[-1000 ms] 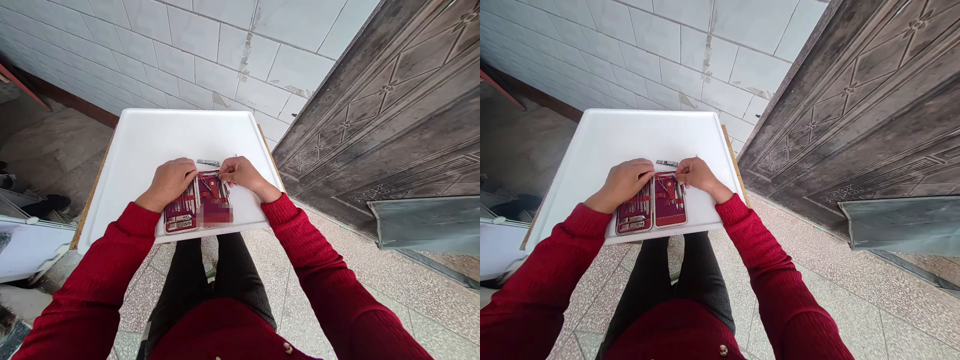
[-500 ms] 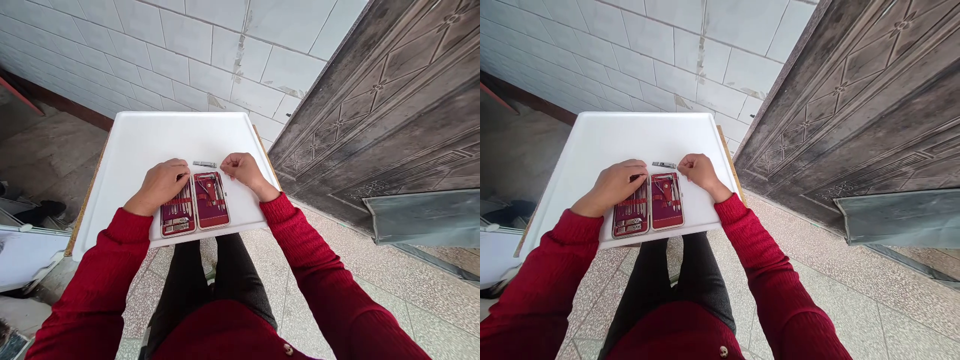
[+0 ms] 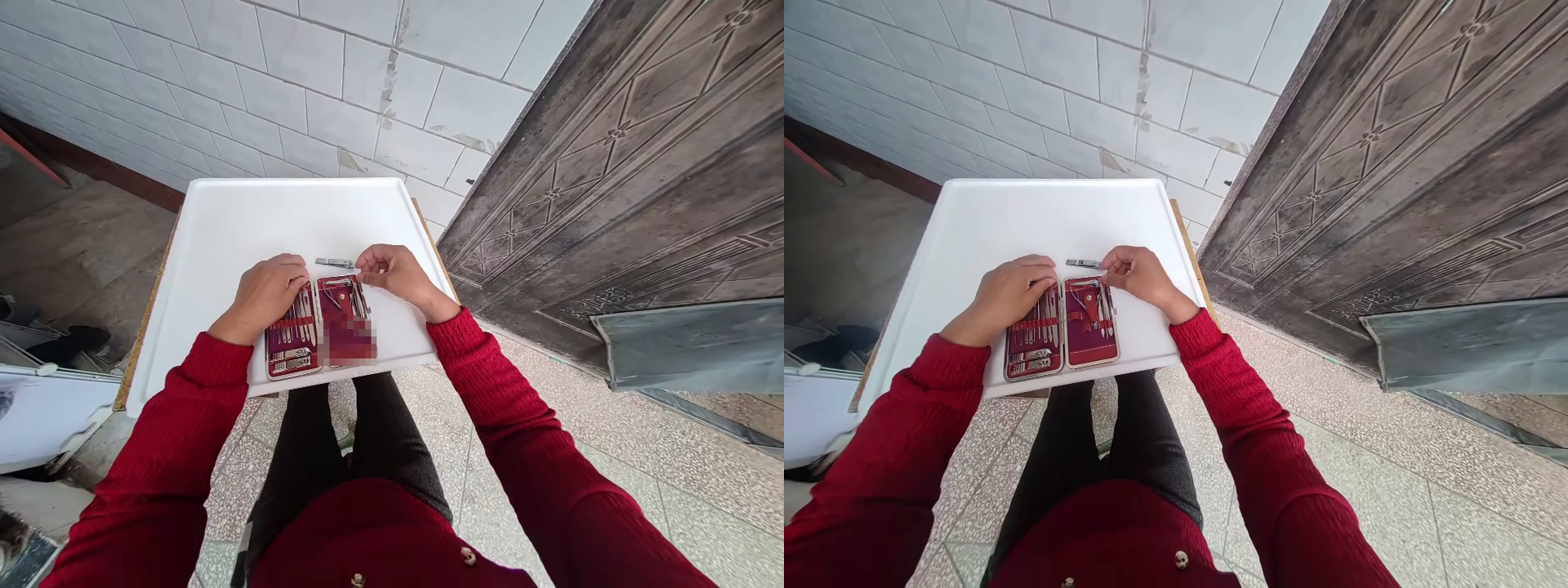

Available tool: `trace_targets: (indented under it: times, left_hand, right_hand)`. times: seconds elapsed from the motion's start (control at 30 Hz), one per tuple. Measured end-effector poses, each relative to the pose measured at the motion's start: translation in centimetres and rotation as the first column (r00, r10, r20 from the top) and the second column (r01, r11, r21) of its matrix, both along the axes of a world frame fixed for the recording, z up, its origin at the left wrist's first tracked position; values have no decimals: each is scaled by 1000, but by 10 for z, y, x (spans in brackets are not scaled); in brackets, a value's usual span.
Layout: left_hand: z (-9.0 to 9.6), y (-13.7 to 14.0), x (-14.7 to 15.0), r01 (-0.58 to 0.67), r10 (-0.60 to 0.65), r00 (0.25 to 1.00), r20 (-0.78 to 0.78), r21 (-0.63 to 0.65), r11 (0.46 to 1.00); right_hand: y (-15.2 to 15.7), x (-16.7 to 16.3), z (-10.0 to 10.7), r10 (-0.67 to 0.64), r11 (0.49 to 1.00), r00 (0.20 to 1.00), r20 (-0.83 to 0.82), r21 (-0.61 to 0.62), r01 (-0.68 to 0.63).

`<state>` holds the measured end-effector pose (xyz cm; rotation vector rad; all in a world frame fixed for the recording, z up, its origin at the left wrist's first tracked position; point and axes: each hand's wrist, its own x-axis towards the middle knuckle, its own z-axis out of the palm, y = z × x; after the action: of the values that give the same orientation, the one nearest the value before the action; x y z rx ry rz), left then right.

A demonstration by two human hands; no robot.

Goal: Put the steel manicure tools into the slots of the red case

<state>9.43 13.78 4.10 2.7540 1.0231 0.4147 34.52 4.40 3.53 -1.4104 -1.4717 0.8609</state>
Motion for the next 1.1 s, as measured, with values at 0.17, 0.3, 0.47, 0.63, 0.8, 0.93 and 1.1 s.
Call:
trace_targets:
  times: [0.17, 0.3, 0.47, 0.63, 0.8, 0.93, 1.1]
  left_hand:
    - [-1, 0, 1, 16, -16, 1000, 15, 18, 1000]
    - [0, -1, 2, 21, -21, 999, 28, 23, 1000]
    - [0, -2, 2, 18, -18, 1000, 23, 19, 1000]
    - [-2, -1, 2, 15, -16, 1000, 16, 32, 999]
    - [-1, -1, 2, 20, -21, 1000, 20, 31, 999]
    - [0, -1, 2, 21, -21, 1000, 13, 32, 999]
    - [0, -2, 2, 22, -23, 999, 43, 26, 999]
  right_hand:
    - [-39, -9, 13, 217, 976, 957, 191, -12, -219]
    - [-61, -16, 10, 250, 964, 910, 331, 1, -265]
    - [-62, -20, -1, 206, 970, 894, 398, 39, -241]
    - [-63, -22, -1, 185, 970, 910, 372, 80, -230]
    - [-60, -18, -2, 84, 980, 954, 289, 149, -132]
    - [-43, -14, -6, -67, 988, 967, 245, 151, 30]
    - [-25, -18, -12, -90, 994, 979, 183, 80, 76]
